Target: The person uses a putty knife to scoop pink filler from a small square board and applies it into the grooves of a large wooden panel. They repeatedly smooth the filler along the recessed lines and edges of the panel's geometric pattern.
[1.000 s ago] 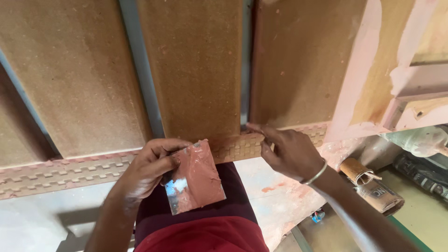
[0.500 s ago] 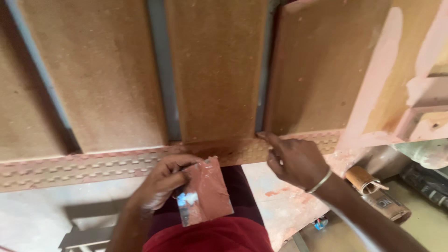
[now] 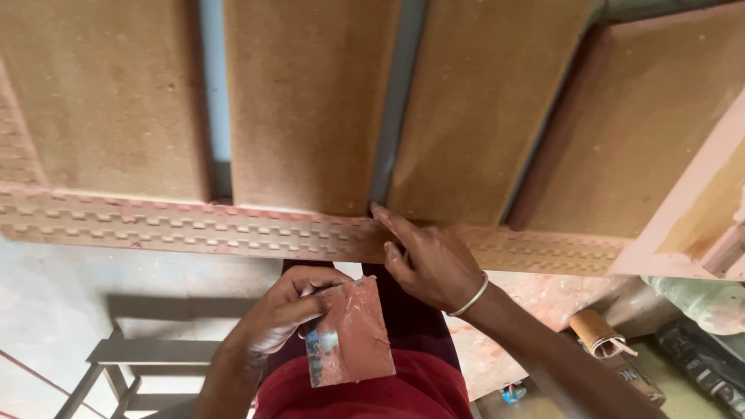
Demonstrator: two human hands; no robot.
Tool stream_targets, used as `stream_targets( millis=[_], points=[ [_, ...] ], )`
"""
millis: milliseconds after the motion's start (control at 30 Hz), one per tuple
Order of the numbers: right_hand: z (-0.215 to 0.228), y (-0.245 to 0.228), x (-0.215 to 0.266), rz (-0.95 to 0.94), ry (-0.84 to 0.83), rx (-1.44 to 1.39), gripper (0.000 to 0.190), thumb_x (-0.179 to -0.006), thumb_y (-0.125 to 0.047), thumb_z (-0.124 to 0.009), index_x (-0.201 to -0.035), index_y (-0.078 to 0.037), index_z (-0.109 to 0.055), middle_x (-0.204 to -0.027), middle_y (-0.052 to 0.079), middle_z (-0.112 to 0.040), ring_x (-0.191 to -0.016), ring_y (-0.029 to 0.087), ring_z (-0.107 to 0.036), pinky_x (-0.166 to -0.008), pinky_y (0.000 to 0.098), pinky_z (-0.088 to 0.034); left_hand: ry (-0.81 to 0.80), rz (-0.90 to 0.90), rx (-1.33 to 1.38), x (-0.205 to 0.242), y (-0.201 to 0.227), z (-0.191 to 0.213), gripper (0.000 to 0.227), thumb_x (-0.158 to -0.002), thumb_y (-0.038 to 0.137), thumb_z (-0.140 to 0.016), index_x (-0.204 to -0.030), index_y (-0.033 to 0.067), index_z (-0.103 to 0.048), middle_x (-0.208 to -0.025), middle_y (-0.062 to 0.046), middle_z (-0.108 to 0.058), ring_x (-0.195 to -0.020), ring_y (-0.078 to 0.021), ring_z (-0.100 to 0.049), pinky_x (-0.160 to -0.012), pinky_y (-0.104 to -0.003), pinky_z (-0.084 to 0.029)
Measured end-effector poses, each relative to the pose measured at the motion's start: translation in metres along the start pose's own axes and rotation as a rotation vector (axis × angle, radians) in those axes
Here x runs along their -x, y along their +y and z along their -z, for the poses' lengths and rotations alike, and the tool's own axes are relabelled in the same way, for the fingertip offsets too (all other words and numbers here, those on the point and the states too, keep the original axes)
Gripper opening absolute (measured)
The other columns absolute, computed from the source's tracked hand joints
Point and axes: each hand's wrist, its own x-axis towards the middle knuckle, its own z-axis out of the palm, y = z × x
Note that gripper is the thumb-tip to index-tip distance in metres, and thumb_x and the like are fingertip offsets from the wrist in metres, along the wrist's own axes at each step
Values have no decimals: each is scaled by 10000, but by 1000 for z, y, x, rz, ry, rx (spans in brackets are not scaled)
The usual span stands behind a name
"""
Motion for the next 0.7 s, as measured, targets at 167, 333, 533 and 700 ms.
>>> stream_targets(
  millis=[167, 333, 533, 700],
  points=[
    [20, -11, -3, 9, -110, 17, 536, -877, -185, -580, -1411, -207, -617, -690, 140, -733, -472, 264, -636, -664, 428, -600, -6, 54, 20, 4, 7, 18, 313, -917, 169, -680, -1154, -22, -753, -870, -21, -722, -733, -68, -623, -624, -228, -491],
    [23, -23, -10, -91, -65, 230, 538, -845, -225, -590, -1380, -176, -604, -668, 161, -713, -511, 332, -661, -536, 485, -554, -37, 76, 19, 7, 13, 31, 315, -893, 152, -658, -1150, -2, -759, -822, -21, -700, -676, -79, -595, -581, -242, -476],
    [42, -40, -18, -188, -160, 307, 446, -849, -241, -581, -1283, -217, -677, -616, 163, -696, -546, 334, -677, -582, 482, -544, -63, 53, -58, 8, 27, 38, 303, -893, 115, -632, -1142, -4, -756, -901, 13, -721, -799, -54, -634, -747, -211, -520],
    [41, -47, -29, -209, -177, 283, 525, -839, -219, -580, -1359, -217, -648, -651, 151, -703, -569, 337, -686, -569, 477, -555, -114, 45, 23, 15, 37, 45, 270, -921, 111, -626, -1129, -11, -749, -782, 22, -656, -661, -50, -552, -567, -212, -421]
  ],
)
